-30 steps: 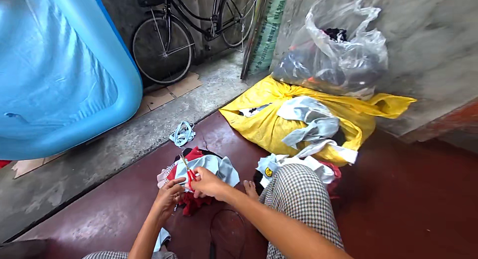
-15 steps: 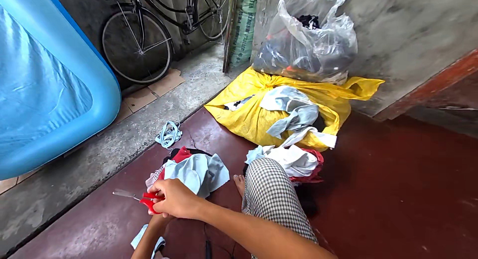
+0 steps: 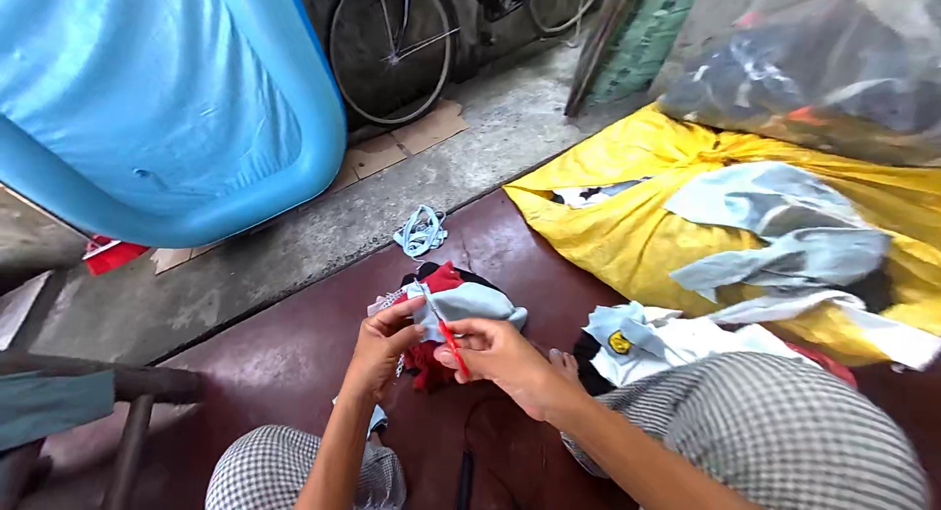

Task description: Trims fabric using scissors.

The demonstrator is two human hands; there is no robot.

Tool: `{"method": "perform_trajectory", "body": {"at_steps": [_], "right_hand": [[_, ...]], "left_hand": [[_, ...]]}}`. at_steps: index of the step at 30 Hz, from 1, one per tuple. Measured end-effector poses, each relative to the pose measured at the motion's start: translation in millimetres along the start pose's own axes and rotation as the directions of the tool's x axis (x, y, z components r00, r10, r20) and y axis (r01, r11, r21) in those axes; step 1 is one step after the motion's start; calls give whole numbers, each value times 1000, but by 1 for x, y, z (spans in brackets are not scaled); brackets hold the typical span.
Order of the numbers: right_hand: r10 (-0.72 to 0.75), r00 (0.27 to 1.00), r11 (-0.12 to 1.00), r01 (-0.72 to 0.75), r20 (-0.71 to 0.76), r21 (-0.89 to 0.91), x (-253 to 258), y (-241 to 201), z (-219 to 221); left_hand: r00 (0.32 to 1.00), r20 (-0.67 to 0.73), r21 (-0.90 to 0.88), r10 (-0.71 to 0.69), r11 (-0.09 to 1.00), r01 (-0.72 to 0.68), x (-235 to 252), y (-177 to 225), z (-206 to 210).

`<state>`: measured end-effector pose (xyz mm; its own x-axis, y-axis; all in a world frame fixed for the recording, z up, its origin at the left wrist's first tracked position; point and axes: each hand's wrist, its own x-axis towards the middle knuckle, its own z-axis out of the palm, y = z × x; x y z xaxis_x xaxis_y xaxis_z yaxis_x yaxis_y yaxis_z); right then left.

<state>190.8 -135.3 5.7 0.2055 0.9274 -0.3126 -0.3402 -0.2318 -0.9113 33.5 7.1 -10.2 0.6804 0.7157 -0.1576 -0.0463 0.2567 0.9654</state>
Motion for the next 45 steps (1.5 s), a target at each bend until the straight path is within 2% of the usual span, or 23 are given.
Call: {"method": "perform_trajectory", "body": {"at_steps": [5,13,17,21,30,40,45], "right_hand": [[126,990,985,-132,62,109,-9,12,9],[143,924,972,-199,355,125,-28,29,15],[163,898,969,-224,408,108,-33,38,19],[159,894,972,-217,418,94,-32,38,19],[6,939,999,6,344,-34,-26,42,15],[47,942,988,5,332,-154,-21,39,9],[65,942,987,-13,330,-157,-22,37,10]], "left_hand": [[998,65,14,-4,1000,3,-2,10,-1],[998,-44,-126,-44,991,38,-7,19,-4],[998,-52,-127,-29,992,22,-9,19,-5],[1000,-24,-80,-18,997,16,-11,19,-6],[1000,15,10,23,1000,-24,-15,20,-5],[995,51,123,84,988,-90,-19,24,-9],[995,54,144,84,985,-91,-19,26,-11]]}}
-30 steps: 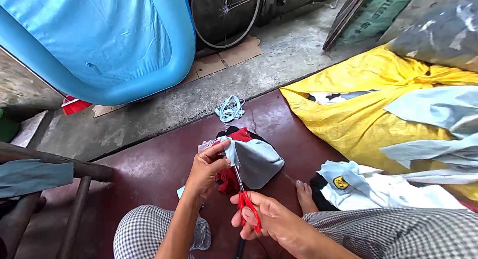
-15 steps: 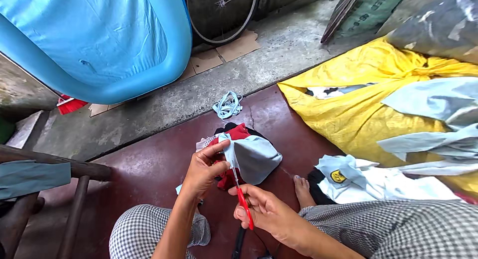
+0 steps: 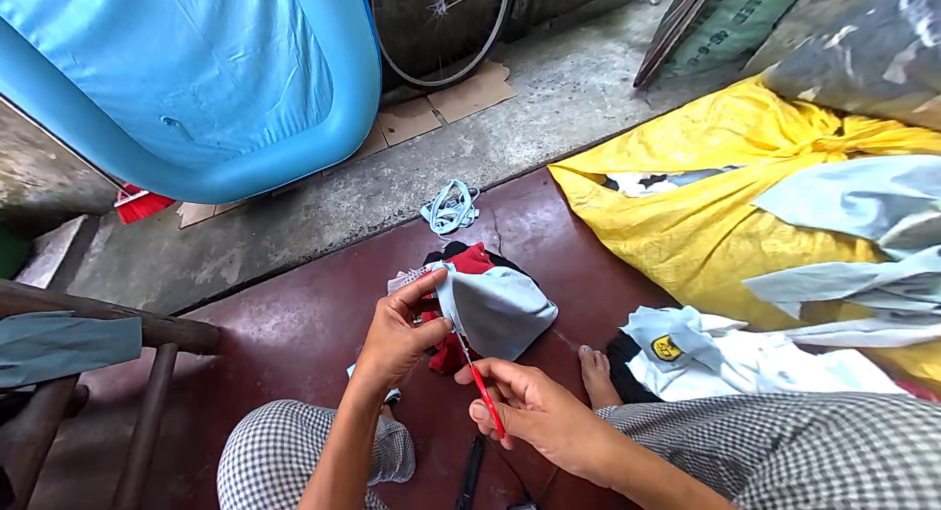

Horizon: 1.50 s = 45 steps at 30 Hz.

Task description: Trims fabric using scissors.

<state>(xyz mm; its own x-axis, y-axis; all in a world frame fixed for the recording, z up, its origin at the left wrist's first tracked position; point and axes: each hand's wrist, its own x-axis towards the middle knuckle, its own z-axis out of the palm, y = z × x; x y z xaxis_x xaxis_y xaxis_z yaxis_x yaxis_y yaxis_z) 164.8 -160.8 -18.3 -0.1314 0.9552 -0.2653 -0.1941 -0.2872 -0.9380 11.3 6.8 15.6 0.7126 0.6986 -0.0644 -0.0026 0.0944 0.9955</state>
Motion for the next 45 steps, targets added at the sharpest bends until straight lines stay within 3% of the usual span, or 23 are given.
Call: {"method": "perform_trajectory", "body": {"at_steps": [6,16,22,27,32,38,45], "right_hand": [[-14,998,998,18,55,-66,1,-1,-2],[-3,1000,1000,3,18,-11,1,-4,-4],[-30,993,999,34,112,-30,3,-7,-9],[-41,997,999,43,63,-26,3,-6,-7],[-40,999,997,41,-15,69,2,-1,0],[-95,993,995,92,63,48,4,-2,-3],[-102,994,994,101,43,29,4,-4,-6]], "left_hand": [[1000,27,-5,-16,1000,16,-1,1,-1],[999,43,-16,-32,999,33,-1,-1,3],[995,98,-38,-25,999,28,-1,-2,1],[986,162,-98,-44,993,61,0,-4,4],[990,137,-150,-46,987,66,2,-9,5],[987,151,-212,-53,974,85,3,-15,9],[994,104,-204,-25,978,46,1,-16,13]]}}
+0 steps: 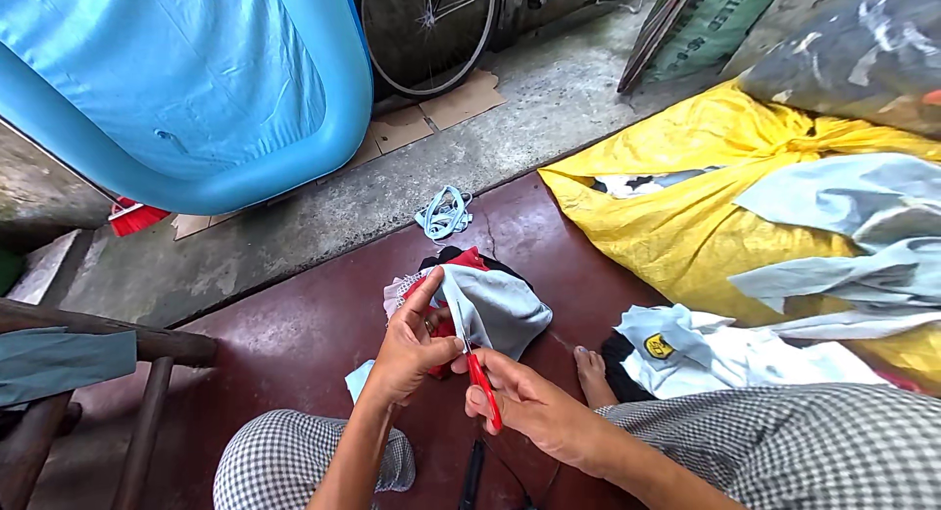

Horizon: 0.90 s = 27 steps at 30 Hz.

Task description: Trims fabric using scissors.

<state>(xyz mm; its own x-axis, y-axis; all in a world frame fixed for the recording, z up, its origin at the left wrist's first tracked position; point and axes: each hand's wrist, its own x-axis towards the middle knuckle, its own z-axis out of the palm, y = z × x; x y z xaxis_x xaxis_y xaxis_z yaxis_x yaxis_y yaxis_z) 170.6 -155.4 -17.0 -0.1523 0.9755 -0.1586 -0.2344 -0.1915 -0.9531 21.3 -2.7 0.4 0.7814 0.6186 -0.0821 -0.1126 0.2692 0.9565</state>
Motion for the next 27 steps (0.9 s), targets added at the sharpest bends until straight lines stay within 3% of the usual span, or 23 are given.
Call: {"method": "perform_trajectory", "body": {"at_steps": [4,14,20,24,27], "right_hand": [[36,995,998,-32,-96,49,0,0,4],[-10,999,998,6,-50,-69,3,-3,-9],[67,980,998,-68,-187,0,2,-6,-1],[107,984,978,-131,-146,-164,0,-1,0],[179,976,909,-211,-123,-359,-2,2,-2]], "left_hand": [[1000,-16,27,20,999,-19,0,0,1],[999,47,3,-28,1000,28,-1,-5,6],[999,25,-105,-28,994,30,3,-11,3],[988,-70,-275,-138,955,114,7,-17,5],[957,-182,-224,-227,957,185,16,-21,3]]}}
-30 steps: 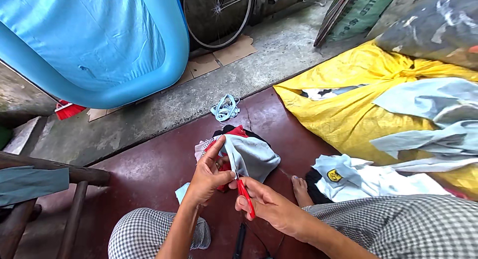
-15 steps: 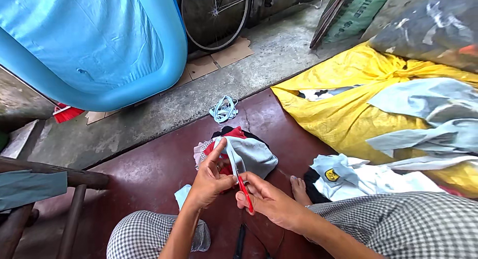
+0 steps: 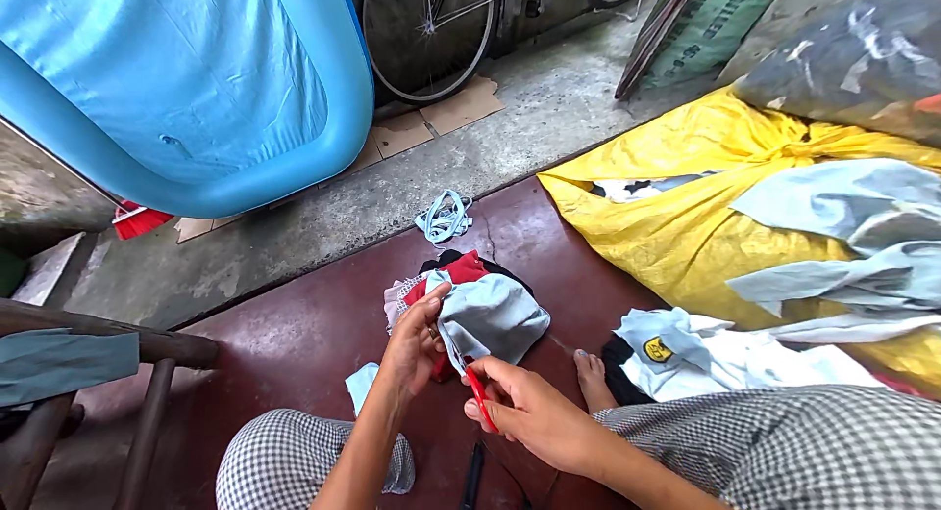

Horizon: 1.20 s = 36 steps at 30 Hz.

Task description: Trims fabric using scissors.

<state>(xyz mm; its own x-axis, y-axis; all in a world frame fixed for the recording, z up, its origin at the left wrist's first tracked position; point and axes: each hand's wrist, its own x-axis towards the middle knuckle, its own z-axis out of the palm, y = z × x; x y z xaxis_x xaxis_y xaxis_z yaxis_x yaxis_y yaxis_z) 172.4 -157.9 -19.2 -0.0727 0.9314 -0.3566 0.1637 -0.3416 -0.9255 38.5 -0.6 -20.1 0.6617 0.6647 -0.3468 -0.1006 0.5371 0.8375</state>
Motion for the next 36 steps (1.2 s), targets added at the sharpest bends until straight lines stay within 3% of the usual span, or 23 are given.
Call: {"method": "perform_trajectory", "body": {"at_steps": [2,4,7,12,18,27,32,36], "right_hand": [[38,999,992,-38,-4,-117,-1,1,-1],[61,998,982,-64,-23,-176,-1,1,-3],[69,993,978,-86,-96,-190,-2,-2,-8],[79,978,956,-130,-193,-263,-1,-7,-9],[57,980,951,-112,-192,-288,0,-8,-9],[26,995,988,-41,-97,-151,3,-3,-13],[-89,987,988,70,131,139,5,0,-16],[-162,966,958,105,201,268,4,-3,-20]], "left_hand": [[999,-39,79,31,996,-28,6,1,-4],[987,-60,254,152,958,-133,7,3,-6],[953,1,414,302,867,-276,3,7,-6],[943,18,363,333,876,-316,-2,5,1],[959,43,336,282,899,-279,-3,9,1],[968,56,385,245,889,-248,-7,17,-3],[964,95,349,248,899,-265,-10,19,-1],[958,118,332,260,899,-285,-16,25,0]]}}
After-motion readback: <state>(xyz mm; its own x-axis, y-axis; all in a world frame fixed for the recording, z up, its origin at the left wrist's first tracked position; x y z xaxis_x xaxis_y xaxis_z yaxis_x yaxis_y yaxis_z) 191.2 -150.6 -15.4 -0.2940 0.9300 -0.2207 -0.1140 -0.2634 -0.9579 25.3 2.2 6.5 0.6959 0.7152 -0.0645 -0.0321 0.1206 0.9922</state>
